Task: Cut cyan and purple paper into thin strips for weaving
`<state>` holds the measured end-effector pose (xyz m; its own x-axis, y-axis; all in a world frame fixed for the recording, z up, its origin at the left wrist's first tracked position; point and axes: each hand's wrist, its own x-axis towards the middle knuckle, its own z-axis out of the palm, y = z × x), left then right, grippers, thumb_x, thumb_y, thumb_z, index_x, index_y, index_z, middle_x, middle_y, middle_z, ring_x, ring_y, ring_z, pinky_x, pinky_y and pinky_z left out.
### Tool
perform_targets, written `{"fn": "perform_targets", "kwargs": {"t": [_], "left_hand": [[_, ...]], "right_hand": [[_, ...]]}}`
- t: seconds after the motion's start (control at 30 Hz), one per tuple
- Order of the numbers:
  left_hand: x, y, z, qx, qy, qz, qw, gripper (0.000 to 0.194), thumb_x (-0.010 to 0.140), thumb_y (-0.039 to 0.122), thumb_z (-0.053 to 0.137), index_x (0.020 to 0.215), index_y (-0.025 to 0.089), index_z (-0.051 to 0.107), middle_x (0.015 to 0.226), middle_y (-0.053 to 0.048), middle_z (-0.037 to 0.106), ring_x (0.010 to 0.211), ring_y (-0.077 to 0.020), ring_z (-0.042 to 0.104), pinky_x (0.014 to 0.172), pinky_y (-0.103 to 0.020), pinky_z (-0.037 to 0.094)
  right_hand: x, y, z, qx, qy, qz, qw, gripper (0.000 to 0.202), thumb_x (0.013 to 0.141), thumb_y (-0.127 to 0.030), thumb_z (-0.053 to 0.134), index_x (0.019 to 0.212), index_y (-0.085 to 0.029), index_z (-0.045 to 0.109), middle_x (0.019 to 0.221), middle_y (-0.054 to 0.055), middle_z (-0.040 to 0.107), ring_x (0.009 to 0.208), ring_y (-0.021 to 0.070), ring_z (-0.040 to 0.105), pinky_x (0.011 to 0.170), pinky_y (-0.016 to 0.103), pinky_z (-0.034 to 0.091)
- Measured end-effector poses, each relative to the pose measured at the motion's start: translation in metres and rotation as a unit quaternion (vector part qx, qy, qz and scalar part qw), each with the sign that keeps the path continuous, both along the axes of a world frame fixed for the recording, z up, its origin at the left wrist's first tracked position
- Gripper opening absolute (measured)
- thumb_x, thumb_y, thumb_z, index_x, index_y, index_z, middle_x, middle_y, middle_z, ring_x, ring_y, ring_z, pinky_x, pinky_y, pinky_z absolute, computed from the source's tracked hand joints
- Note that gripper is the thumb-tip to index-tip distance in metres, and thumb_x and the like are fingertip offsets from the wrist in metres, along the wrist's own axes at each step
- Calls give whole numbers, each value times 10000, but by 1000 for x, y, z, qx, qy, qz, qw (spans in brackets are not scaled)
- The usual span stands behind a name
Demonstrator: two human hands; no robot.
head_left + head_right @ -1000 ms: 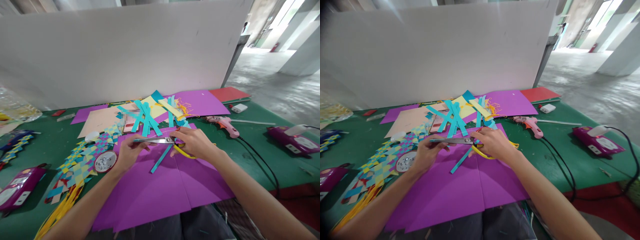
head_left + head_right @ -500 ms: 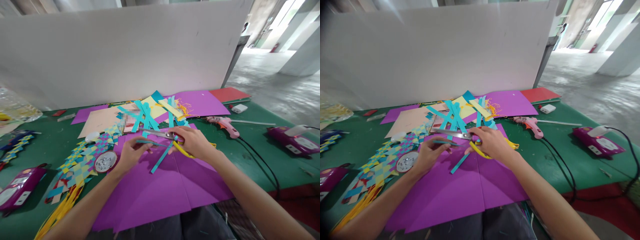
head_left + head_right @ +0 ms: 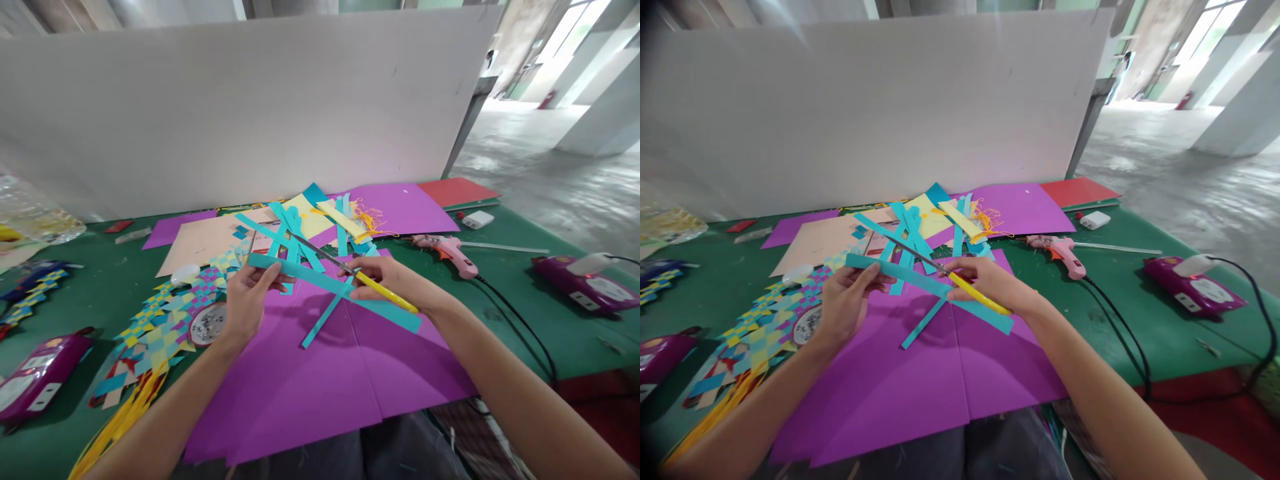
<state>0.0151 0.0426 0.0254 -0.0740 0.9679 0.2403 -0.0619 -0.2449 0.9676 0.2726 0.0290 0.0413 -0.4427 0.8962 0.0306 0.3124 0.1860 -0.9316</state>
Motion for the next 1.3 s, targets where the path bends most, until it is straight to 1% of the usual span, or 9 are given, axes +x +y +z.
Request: {"fn": "perform_targets", "kwargs": {"t": [0.1,0.3,0.43,0.63,0.8,0.87,1.0,1.13,1.3], "left_hand": [[1,-2,1,-5,3,-18,1000,173,760,299,704,773,143,630,655,-43,725,624,-207,712,522,-255,525],[7,-11,5,-79,80,-158,981,202,776,328,689,777,127,665,675,-68,732,566,-178,679,538,-258,529],[7,-12,5,-100,97,-167,976,249,801,334,659,691,111,684,626,-75,722,523,-163,655,547,-260,522],[-2,1,4,-14,-29,-6,999,199,764,292,677,644,134,659,568,-29,681,516,-152,642,482,-234,479],[-16,16,10,29,-144,147,978,205,730,292,687,620,166,568,518,23,615,455,-111,586,419,-201,423],[-21,20,12,20,-158,158,974,192,729,294,689,649,178,558,528,31,604,470,-106,597,422,-190,416],[-21,19,11,-25,-145,103,984,191,684,275,746,721,177,585,589,41,619,546,-105,642,437,-168,403],[-14,14,9,-49,-133,23,990,205,668,265,773,736,168,605,630,44,649,590,-115,674,465,-169,424],[-12,12,10,-59,-175,-19,983,215,668,302,782,759,174,635,745,11,720,739,-161,715,551,-180,480]], "right_hand": [[-6,0,-3,17,4,-4,1000,407,697,-310,696,1067,-167,606,777,0,622,682,122,566,566,223,418],[-19,-8,0,-37,46,-10,998,414,678,-277,717,1055,-157,594,681,-37,535,615,96,484,530,204,371],[-24,-11,2,-65,40,1,997,435,684,-264,712,1089,-161,593,650,-54,483,590,88,436,518,204,335],[-15,-3,-6,-28,27,-40,998,443,692,-324,699,1097,-177,595,634,-43,523,569,104,466,515,222,342],[-10,1,-8,12,-27,-69,997,394,737,-282,613,1114,-171,590,706,20,650,610,152,566,547,251,389],[-8,3,-8,85,-120,-145,978,332,744,-257,587,1066,-181,626,749,41,670,647,173,587,564,260,383],[-2,9,-10,190,-310,-284,887,390,774,-264,556,1161,-229,587,754,37,674,667,213,611,583,278,358],[8,16,-18,193,-414,-305,836,471,790,-273,548,1251,-190,496,779,59,678,698,232,623,587,279,352],[11,20,-29,216,-468,-258,818,247,815,-217,520,1037,-141,597,870,101,673,841,233,613,683,284,388]]}}
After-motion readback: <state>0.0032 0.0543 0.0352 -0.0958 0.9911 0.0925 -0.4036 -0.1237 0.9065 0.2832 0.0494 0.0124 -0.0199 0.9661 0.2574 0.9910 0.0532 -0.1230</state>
